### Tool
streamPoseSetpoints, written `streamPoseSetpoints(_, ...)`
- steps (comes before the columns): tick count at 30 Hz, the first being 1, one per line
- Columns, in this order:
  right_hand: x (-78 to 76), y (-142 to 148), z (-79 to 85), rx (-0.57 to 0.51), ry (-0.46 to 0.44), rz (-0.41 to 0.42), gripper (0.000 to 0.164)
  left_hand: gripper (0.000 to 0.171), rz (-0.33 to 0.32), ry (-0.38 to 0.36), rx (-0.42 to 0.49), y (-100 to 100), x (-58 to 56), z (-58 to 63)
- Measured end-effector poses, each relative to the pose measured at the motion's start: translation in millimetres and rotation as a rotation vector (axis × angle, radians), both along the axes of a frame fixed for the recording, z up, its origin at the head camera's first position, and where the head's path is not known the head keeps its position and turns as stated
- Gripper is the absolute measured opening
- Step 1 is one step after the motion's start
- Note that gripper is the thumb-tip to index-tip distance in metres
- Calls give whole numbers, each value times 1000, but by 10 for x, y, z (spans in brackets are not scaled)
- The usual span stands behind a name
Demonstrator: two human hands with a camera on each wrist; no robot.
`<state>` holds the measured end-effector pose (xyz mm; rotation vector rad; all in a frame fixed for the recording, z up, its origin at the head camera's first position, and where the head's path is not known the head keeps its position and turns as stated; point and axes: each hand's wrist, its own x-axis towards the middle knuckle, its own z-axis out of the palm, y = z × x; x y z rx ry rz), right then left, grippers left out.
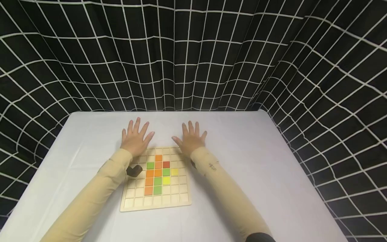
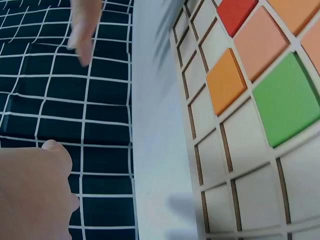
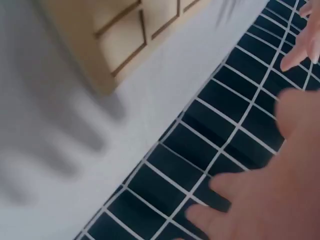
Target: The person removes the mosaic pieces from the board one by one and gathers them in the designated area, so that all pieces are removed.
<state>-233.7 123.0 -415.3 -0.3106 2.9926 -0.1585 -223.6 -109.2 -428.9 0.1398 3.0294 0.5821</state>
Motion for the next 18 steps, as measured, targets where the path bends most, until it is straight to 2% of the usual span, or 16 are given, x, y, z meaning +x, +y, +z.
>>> streamPoseSetpoints(6, 190, 179, 44, -98, -204, 23, 87, 64, 9, 6, 66, -143, 134, 16)
streamPoseSetpoints(11, 354, 353, -3, -156, -231, 123, 96, 55, -35, 55, 105, -258, 350, -2)
streamPoseSetpoints(15, 475, 483, -92, -182, -254, 223, 104, 48, -97, 113, 97, -319, 507, -61)
streamPoseSetpoints(18, 552, 538, -154, -207, -288, 260, 109, 42, -153, 130, 101, -352, 612, -115)
